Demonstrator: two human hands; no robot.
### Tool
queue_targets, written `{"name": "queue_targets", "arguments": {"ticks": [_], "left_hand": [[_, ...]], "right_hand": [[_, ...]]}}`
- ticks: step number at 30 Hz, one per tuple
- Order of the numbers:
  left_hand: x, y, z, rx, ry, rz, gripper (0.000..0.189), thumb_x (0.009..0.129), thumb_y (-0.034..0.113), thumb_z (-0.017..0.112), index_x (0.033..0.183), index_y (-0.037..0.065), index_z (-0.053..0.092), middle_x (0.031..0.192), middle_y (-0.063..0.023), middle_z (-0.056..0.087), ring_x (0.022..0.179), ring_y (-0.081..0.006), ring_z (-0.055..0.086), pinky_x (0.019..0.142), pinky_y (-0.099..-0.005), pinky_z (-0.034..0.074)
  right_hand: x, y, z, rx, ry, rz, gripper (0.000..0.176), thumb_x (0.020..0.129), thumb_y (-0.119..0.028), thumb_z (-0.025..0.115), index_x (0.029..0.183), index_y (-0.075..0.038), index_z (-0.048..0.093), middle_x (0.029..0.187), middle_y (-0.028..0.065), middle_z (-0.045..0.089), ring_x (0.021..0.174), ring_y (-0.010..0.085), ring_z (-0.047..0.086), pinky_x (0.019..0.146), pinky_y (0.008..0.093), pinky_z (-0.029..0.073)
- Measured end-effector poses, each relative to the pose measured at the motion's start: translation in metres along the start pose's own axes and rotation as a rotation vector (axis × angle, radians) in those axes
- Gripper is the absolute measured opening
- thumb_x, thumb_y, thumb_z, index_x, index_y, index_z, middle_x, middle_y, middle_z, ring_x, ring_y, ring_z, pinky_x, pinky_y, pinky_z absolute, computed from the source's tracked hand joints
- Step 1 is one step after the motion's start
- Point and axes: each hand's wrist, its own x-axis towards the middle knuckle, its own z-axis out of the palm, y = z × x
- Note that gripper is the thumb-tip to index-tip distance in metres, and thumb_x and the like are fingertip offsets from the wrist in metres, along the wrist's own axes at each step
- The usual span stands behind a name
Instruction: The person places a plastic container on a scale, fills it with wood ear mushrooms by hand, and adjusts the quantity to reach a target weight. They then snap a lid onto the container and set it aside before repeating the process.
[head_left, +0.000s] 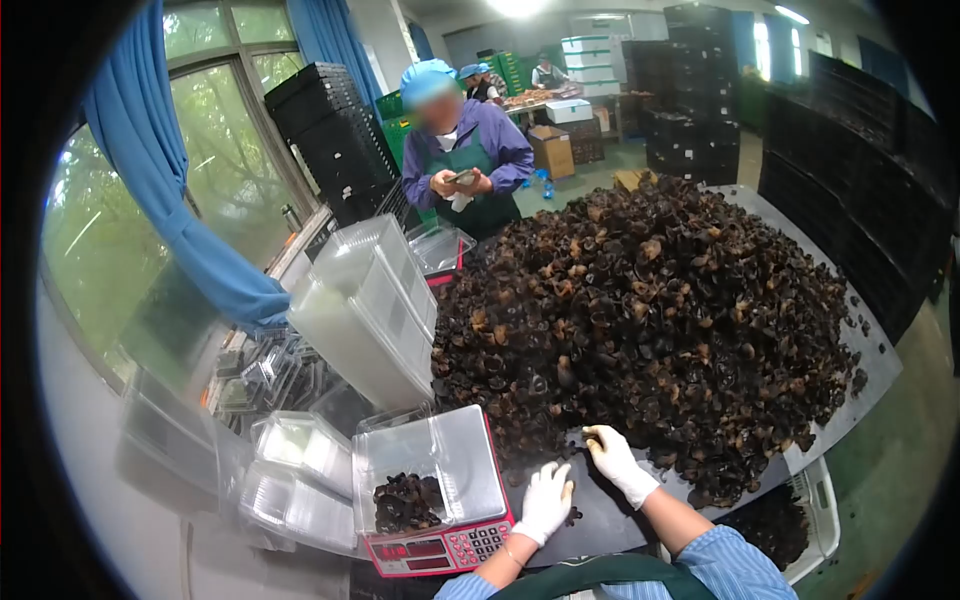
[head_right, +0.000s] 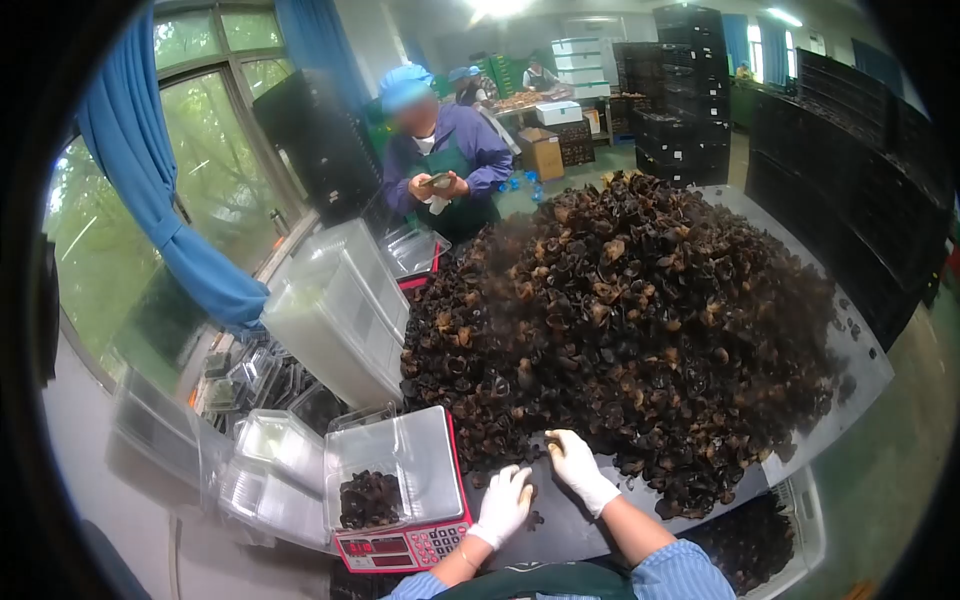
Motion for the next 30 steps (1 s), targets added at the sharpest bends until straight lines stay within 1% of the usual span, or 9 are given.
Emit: {"name": "queue_targets", "arguments": {"ticks": [1, 2, 5, 9, 13, 17, 21, 25, 30], "left_hand": [[0.007, 0.000, 0.002, 0.037, -0.008, -0.015, 0.039, 0.086, 0.025, 0.056, 0.121, 0.009, 0.054, 0.117, -0.0158, 0.051, 0.099, -0.0343, 0.053, 0.082, -0.0432, 0.047], [0.016, 0.004, 0.004, 0.062, -0.036, -0.070, 0.037, 0.086, 0.024, 0.055, 0.119, 0.008, 0.055, 0.114, -0.0165, 0.052, 0.097, -0.0347, 0.053, 0.083, -0.0434, 0.047], [0.035, 0.013, 0.008, 0.255, -0.132, -0.089, 0.033, 0.084, 0.020, 0.056, 0.116, 0.010, 0.057, 0.102, -0.0140, 0.053, 0.090, -0.0306, 0.055, 0.070, -0.0410, 0.052], [0.035, -0.002, 0.032, 0.190, -0.102, -0.027, 0.021, 0.078, 0.010, 0.052, 0.098, 0.012, 0.058, 0.096, -0.0116, 0.055, 0.084, -0.0296, 0.058, 0.065, -0.0411, 0.052], [0.053, 0.006, 0.030, 0.082, -0.102, 0.004, 0.024, 0.078, 0.013, 0.056, 0.102, 0.010, 0.054, 0.099, -0.0127, 0.054, 0.088, -0.0288, 0.059, 0.067, -0.0408, 0.051], [0.070, 0.026, 0.032, 0.157, -0.047, 0.053, 0.025, 0.079, 0.019, 0.059, 0.099, 0.007, 0.053, 0.101, -0.0133, 0.051, 0.085, -0.0295, 0.058, 0.066, -0.0419, 0.051], [0.073, 0.008, 0.058, 0.227, -0.134, 0.067, 0.023, 0.081, 0.022, 0.057, 0.099, 0.008, 0.054, 0.100, -0.0128, 0.051, 0.083, -0.0300, 0.057, 0.067, -0.0421, 0.051], [0.067, 0.011, 0.050, 0.094, -0.112, 0.041, 0.017, 0.083, 0.021, 0.053, 0.096, 0.010, 0.055, 0.095, -0.0119, 0.052, 0.084, -0.0300, 0.056, 0.068, -0.0420, 0.050], [0.047, 0.020, 0.047, 0.015, -0.114, 0.196, 0.013, 0.083, 0.018, 0.052, 0.092, 0.010, 0.056, 0.090, -0.0130, 0.054, 0.081, -0.0312, 0.056, 0.069, -0.0413, 0.049]], "right_hand": [[0.001, -0.007, -0.004, 0.138, 0.023, 0.063, 0.023, 0.086, -0.006, 0.058, 0.110, -0.003, 0.058, 0.090, 0.0086, 0.062, 0.070, 0.0191, 0.060, 0.061, 0.0319, 0.048], [0.000, -0.013, -0.018, 0.403, -0.147, 0.516, 0.024, 0.090, -0.008, 0.053, 0.113, -0.001, 0.057, 0.088, 0.0050, 0.060, 0.064, 0.0107, 0.054, 0.053, 0.0253, 0.044], [-0.008, -0.041, -0.052, 0.936, -0.113, 0.768, 0.025, 0.092, -0.011, 0.051, 0.116, -0.002, 0.056, 0.087, 0.0041, 0.057, 0.060, 0.0090, 0.050, 0.049, 0.0218, 0.041], [-0.039, -0.024, -0.080, 1.175, -0.061, 0.812, 0.030, 0.091, -0.014, 0.056, 0.119, -0.003, 0.053, 0.098, 0.0103, 0.061, 0.071, 0.0182, 0.062, 0.055, 0.0289, 0.051], [-0.074, -0.013, -0.106, 1.498, -0.099, 0.884, 0.035, 0.085, -0.016, 0.059, 0.118, -0.005, 0.054, 0.104, 0.0157, 0.062, 0.082, 0.0293, 0.064, 0.063, 0.0374, 0.055], [-0.099, -0.013, -0.113, 1.485, -0.124, 0.989, 0.028, 0.088, -0.025, 0.058, 0.109, -0.007, 0.061, 0.099, 0.0158, 0.064, 0.078, 0.0283, 0.063, 0.061, 0.0380, 0.053], [-0.100, -0.026, -0.106, 1.146, -0.160, 0.966, 0.016, 0.092, -0.021, 0.055, 0.092, -0.005, 0.056, 0.072, 0.0058, 0.054, 0.057, 0.0139, 0.047, 0.049, 0.0272, 0.038], [-0.098, -0.029, -0.102, 0.992, -0.187, 0.972, 0.016, 0.094, -0.020, 0.053, 0.094, -0.004, 0.056, 0.065, 0.0023, 0.047, 0.051, 0.0119, 0.041, 0.046, 0.0257, 0.034], [-0.095, -0.028, -0.100, 1.020, -0.179, 0.988, 0.028, 0.098, -0.027, 0.046, 0.099, -0.001, 0.058, 0.060, 0.0005, 0.043, 0.046, 0.0095, 0.034, 0.041, 0.0242, 0.028]]}}
